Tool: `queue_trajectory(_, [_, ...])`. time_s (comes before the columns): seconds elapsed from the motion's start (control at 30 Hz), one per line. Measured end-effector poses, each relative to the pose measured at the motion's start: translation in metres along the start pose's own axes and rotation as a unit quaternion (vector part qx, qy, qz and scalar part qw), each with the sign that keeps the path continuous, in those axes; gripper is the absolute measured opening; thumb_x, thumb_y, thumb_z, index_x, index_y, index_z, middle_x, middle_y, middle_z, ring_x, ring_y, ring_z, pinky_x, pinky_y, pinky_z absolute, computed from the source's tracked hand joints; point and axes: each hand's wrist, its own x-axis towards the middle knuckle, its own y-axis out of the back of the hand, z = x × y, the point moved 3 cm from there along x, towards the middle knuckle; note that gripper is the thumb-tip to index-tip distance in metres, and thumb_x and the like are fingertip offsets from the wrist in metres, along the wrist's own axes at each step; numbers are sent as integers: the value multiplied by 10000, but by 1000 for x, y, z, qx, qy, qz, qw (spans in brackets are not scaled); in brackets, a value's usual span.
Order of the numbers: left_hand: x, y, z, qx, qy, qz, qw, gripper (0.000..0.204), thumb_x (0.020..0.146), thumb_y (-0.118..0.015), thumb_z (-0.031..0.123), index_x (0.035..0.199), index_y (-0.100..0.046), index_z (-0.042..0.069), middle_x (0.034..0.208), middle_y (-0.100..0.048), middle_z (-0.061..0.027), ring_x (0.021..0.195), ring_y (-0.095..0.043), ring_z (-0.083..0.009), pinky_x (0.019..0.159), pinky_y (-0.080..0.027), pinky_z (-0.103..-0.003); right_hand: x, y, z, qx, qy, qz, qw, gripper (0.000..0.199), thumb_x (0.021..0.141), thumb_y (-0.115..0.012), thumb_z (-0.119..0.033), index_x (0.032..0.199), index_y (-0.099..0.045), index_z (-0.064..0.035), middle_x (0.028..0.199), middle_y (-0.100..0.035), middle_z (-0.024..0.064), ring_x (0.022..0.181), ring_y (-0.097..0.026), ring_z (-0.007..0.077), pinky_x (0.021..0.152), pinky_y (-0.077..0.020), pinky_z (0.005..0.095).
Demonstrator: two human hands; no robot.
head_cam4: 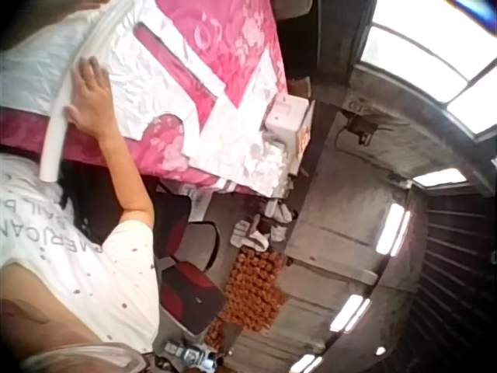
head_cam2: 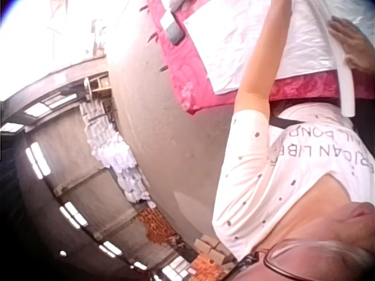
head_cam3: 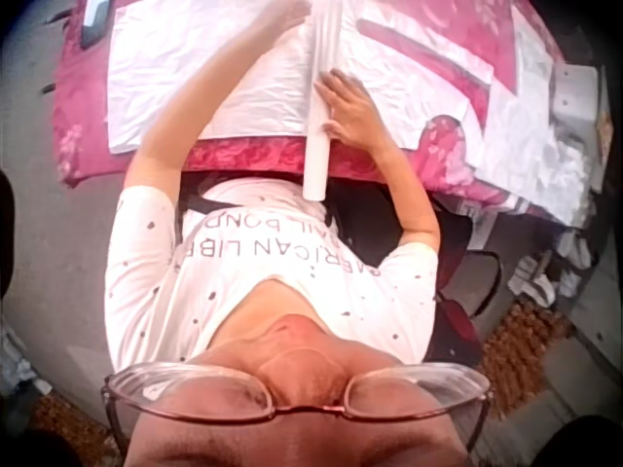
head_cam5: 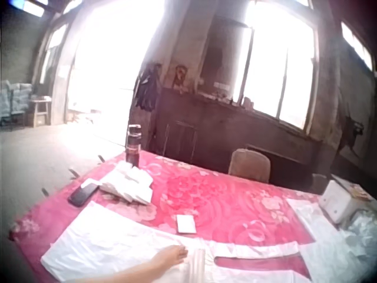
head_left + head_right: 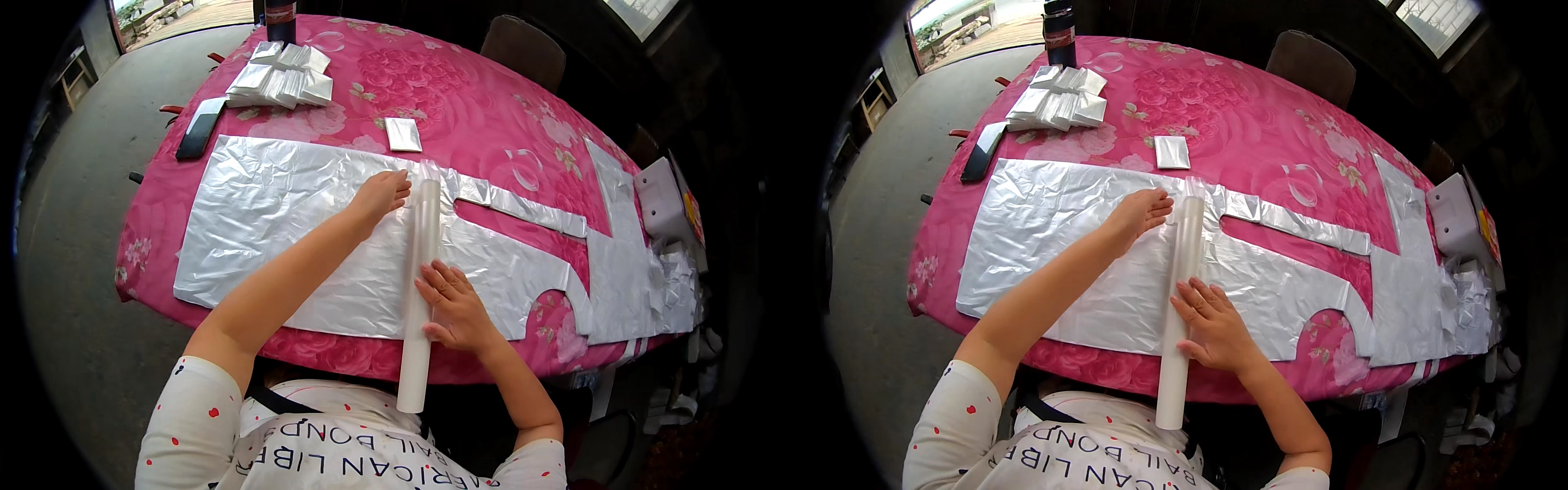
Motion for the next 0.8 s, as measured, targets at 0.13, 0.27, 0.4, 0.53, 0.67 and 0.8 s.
queue_trajectory(0.13, [-48, 48, 37, 77, -81, -20, 994, 463, 941, -403, 351, 1204, -472, -24, 1159, -558, -149, 1071, -549, -209, 899, -441, -318, 51, -32, -32, 5, 39, -13, 999, 582, 852, -463, -481, 1322, -441, -139, 1444, -304, 68, 1366, -164, 312, 1101, -102, 454])
queue_trajectory(0.27, [-108, 138, 53, 85, -96, 79, 989, 418, 944, -396, 314, 1176, -488, -22, 1109, -587, -139, 976, -581, -185, 841, -463, -303, 102, -58, -146, 256, 156, -214, 930, 538, 923, -415, -411, 1270, -451, -1, 1298, -468, 165, 1266, -357, 316, 1068, -211, 471])
queue_trajectory(0.4, [-192, 203, 52, 122, -79, 174, 974, 375, 952, -403, 285, 1160, -500, -11, 1077, -600, -136, 934, -591, -168, 797, -475, -280, 107, -41, -206, 345, 333, -109, 871, 460, 891, -525, -318, 1209, -485, 12, 1223, -519, 169, 1156, -480, 296, 968, -379, 401])
queue_trajectory(0.53, [-265, 242, 31, 133, -59, 229, 963, 300, 956, -405, 208, 1154, -522, 16, 1063, -612, -103, 922, -590, -145, 785, -467, -257, 142, -44, -153, 34, 268, 40, 962, 430, 841, -553, -280, 1165, -521, 0, 1201, -529, 151, 1151, -482, 283, 981, -356, 416])
queue_trajectory(0.67, [-321, 252, 1, 134, -58, 247, 958, 274, 944, -424, 155, 1162, -517, 17, 1063, -611, -100, 921, -586, -137, 789, -463, -258, 150, -74, -117, -8, 202, -20, 979, 472, 880, -475, -305, 1266, -456, -34, 1351, -410, 130, 1268, -361, 289, 1047, -269, 432])
queue_trajectory(0.8, [-325, 243, -23, 135, -63, 233, 961, 258, 923, -451, 95, 1156, -511, 4, 1042, -614, -90, 913, -584, -131, 790, -460, -254, 170, -94, -112, -9, 202, -46, 978, 500, 894, -430, -327, 1322, -411, -68, 1420, -333, 90, 1333, -259, 281, 1096, -169, 437])
